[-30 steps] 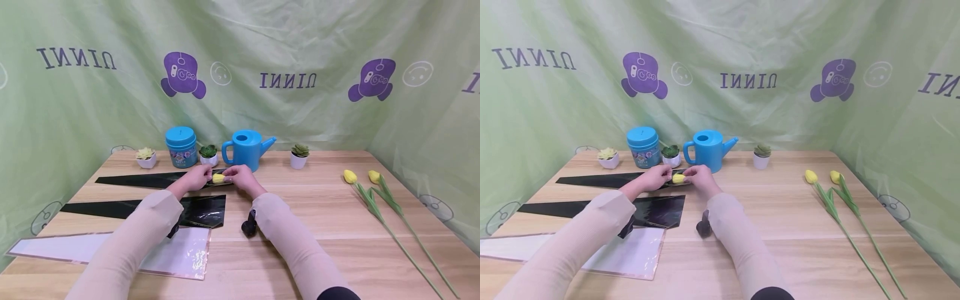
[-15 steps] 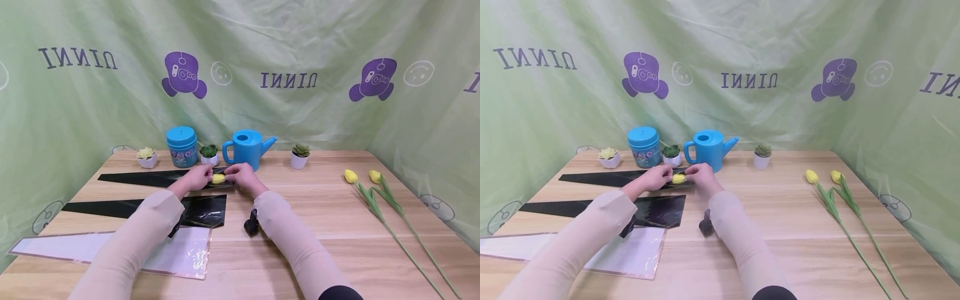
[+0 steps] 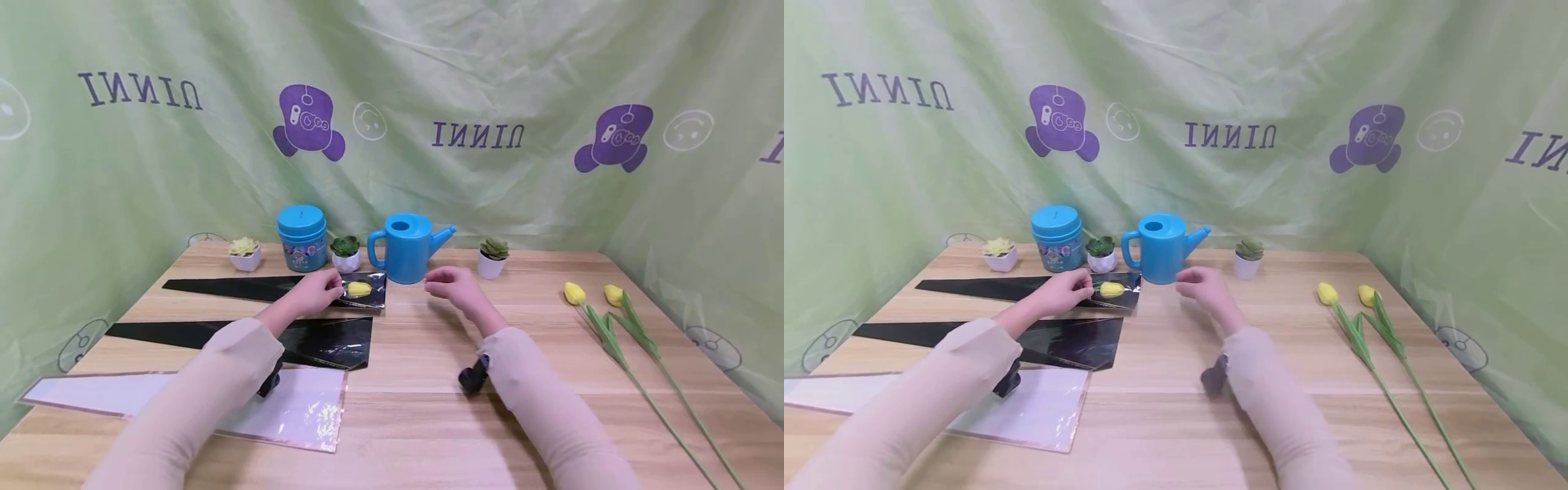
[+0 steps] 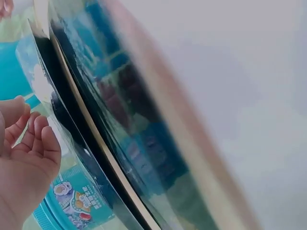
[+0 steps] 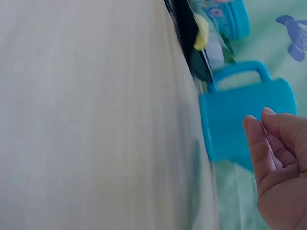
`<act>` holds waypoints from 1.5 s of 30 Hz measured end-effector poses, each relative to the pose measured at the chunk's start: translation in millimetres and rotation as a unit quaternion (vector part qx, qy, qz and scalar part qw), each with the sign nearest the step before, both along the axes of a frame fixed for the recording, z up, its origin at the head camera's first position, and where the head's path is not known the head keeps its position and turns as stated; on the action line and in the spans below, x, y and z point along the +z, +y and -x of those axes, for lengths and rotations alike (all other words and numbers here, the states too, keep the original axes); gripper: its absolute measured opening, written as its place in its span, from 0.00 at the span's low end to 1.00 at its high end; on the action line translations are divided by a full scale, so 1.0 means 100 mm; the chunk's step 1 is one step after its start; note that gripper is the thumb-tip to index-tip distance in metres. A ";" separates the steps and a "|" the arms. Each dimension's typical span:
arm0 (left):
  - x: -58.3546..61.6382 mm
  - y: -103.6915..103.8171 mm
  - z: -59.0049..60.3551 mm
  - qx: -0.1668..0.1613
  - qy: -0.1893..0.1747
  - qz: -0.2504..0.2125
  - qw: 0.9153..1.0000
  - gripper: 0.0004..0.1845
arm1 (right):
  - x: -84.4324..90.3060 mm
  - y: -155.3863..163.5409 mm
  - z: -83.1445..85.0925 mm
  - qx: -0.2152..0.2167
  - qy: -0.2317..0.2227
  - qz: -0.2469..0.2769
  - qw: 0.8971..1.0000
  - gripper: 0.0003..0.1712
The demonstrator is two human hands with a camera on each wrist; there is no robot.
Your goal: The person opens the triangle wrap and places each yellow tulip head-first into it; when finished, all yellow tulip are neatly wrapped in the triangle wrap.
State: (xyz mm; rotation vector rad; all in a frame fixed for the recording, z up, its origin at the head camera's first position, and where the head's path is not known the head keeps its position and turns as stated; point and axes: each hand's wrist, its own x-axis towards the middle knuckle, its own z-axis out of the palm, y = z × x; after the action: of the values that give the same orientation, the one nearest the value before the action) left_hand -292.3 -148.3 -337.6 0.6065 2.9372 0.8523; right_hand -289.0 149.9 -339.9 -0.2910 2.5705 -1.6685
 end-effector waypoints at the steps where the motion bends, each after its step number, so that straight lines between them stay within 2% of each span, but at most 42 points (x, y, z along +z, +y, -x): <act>1: -0.01 -0.02 -0.03 -0.006 0.007 0.000 1.000 0.04 | 0.00 0.08 -0.03 0.001 0.001 0.005 1.000 0.21; 5: -0.01 -0.07 -0.16 -0.031 0.006 -0.003 1.000 0.03 | -0.02 0.41 -0.18 -0.008 0.011 0.003 1.000 0.22; 10: 0.07 -0.10 -0.40 -0.055 -0.035 0.000 0.998 0.14 | 0.01 0.80 -0.43 -0.024 0.019 -0.029 0.999 0.24; 13: 0.12 -0.10 -0.53 -0.067 -0.048 0.019 0.996 0.18 | 0.04 1.02 -0.58 -0.033 0.025 -0.050 0.998 0.25; 16: 0.15 -0.11 -0.59 -0.082 -0.048 0.028 0.995 0.20 | 0.08 1.25 -0.76 -0.047 0.032 -0.089 0.994 0.25; 21: 0.15 -0.19 -0.63 -0.104 -0.031 0.032 0.994 0.20 | 0.10 1.62 -1.04 -0.071 0.035 -0.140 0.987 0.26; 28: 0.07 -0.35 -0.69 -0.091 -0.038 0.070 0.993 0.21 | 0.07 2.03 -1.34 -0.101 0.022 -0.201 0.974 0.29; 33: 0.01 -0.41 -0.69 -0.087 -0.045 0.093 0.991 0.21 | 0.00 2.31 -1.49 -0.118 0.028 -0.209 0.970 0.28; 36: 0.00 -0.42 -0.69 -0.088 -0.051 0.096 0.990 0.21 | -0.03 2.44 -1.57 -0.123 0.011 -0.215 0.969 0.29; 41: 0.00 -0.42 -0.69 -0.084 -0.061 0.098 0.990 0.20 | -0.08 2.56 -1.67 -0.124 -0.017 -0.237 0.963 0.33; 45: 0.01 -0.41 -0.69 -0.081 -0.070 0.100 0.989 0.20 | -0.10 2.62 -1.72 -0.127 -0.008 -0.257 0.958 0.32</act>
State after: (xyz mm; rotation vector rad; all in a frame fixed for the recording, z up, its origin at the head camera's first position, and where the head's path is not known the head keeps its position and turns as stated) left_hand -223.6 -189.7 -336.9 0.7266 2.7559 0.5524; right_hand -116.8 411.9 -350.3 0.0900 3.0006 -0.9762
